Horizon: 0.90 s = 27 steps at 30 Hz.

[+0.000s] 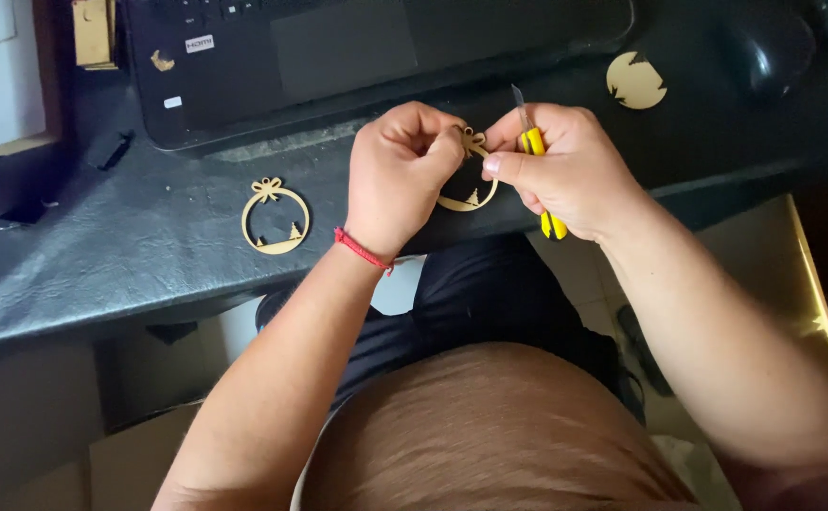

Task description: The person uses a utility knife to clean the edges of laser-cut wooden ornaments and removes them from the original wood sheet.

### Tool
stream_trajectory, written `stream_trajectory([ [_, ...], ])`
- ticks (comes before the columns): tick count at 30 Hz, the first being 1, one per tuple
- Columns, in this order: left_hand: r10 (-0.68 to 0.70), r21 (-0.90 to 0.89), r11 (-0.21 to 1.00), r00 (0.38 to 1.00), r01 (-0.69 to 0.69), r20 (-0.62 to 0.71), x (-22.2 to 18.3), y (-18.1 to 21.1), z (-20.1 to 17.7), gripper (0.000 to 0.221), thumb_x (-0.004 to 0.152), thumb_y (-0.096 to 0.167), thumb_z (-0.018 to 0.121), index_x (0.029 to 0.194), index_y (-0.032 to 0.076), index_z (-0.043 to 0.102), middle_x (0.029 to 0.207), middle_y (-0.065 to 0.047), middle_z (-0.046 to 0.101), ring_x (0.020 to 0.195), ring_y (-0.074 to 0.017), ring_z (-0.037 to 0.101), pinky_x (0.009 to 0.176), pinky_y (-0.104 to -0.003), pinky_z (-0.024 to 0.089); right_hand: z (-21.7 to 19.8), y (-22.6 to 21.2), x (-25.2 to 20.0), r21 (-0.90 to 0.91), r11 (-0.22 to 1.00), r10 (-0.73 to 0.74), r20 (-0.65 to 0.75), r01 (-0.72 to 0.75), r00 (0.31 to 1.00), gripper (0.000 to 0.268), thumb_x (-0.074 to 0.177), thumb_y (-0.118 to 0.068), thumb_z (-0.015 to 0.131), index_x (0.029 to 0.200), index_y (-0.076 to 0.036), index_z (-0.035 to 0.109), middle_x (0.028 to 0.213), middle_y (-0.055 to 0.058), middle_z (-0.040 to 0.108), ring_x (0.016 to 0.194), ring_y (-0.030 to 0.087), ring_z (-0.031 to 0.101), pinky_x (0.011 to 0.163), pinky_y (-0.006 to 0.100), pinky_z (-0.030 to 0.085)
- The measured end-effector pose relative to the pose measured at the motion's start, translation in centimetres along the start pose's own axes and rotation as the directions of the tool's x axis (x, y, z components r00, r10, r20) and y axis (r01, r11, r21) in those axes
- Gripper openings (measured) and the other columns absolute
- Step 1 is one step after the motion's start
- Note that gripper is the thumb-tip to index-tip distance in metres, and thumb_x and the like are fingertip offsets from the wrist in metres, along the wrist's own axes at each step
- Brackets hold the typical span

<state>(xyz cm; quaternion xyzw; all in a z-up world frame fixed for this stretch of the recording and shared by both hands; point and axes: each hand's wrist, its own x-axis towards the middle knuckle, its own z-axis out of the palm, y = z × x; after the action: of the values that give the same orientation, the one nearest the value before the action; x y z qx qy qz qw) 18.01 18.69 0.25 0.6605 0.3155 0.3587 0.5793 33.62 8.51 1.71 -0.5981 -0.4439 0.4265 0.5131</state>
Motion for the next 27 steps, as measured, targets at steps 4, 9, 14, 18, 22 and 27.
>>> stream_trajectory([
  [4,0.0,-0.053,0.999,0.999,0.002,0.046,-0.3,0.4,-0.3,0.016,0.089,0.009,0.062,0.098,0.003,0.074,0.072,-0.011,0.073,0.064,-0.0107,0.069,0.054,-0.021,0.058,-0.1,-0.3,-0.1,0.023,1.0,-0.008,-0.007,0.008,1.0,0.013,0.091,0.002,0.066,0.104,0.004,0.068,0.063,0.007,0.055,0.04,0.01,0.053,0.048,0.023,0.049],
  [9,-0.007,-0.218,0.975,0.981,0.05,0.193,-1.0,0.0,-1.5,0.028,0.098,0.016,0.057,0.121,0.001,0.062,0.091,-0.013,0.073,0.08,-0.0129,0.069,0.075,-0.024,0.062,-0.2,0.0,-0.1,0.165,0.981,0.126,-0.128,-0.104,0.984,0.007,0.091,0.0,0.065,0.094,-0.005,0.062,0.079,0.014,0.064,0.044,0.008,0.044,0.04,0.018,0.037],
  [14,0.052,-0.05,0.998,0.97,-0.041,0.235,-1.9,1.7,-2.2,0.02,0.099,0.013,0.052,0.105,0.006,0.07,0.087,-0.003,0.071,0.072,-0.009,0.066,0.071,-0.021,0.053,-1.2,0.9,-0.3,0.233,0.972,0.057,-0.102,-0.032,0.993,0.004,0.096,-0.002,0.061,0.098,-0.005,0.061,0.083,0.014,0.064,0.046,0.008,0.05,0.042,0.018,0.041],
  [18,0.016,-0.012,1.0,0.979,-0.013,0.205,-2.2,1.7,-2.0,0.018,0.097,0.007,0.053,0.102,0.006,0.07,0.088,-0.002,0.071,0.072,-0.0096,0.068,0.071,-0.021,0.059,-1.2,1.2,-0.3,0.281,0.96,0.033,-0.125,0.003,0.992,0.006,0.096,0.0,0.061,0.097,-0.006,0.059,0.082,0.013,0.064,0.044,0.008,0.048,0.041,0.018,0.039],
  [22,0.022,0.035,0.999,0.978,-0.03,0.209,-2.3,1.7,-2.1,0.018,0.097,0.007,0.053,0.1,0.008,0.07,0.088,-0.001,0.071,0.071,-0.0091,0.069,0.068,-0.02,0.057,-1.5,1.4,-0.3,0.275,0.961,0.012,-0.101,0.017,0.995,0.005,0.097,-0.003,0.061,0.1,-0.006,0.059,0.084,0.013,0.063,0.045,0.008,0.049,0.042,0.018,0.04],
  [27,0.031,0.046,0.998,0.977,-0.041,0.211,-2.3,1.4,-2.0,0.014,0.098,0.008,0.055,0.099,0.008,0.069,0.083,0.0,0.067,0.071,-0.009,0.066,0.069,-0.02,0.058,-1.6,1.3,-0.3,0.261,0.965,0.037,-0.105,-0.009,0.994,0.005,0.097,-0.001,0.059,0.1,-0.005,0.059,0.082,0.014,0.062,0.045,0.008,0.048,0.043,0.018,0.04],
])
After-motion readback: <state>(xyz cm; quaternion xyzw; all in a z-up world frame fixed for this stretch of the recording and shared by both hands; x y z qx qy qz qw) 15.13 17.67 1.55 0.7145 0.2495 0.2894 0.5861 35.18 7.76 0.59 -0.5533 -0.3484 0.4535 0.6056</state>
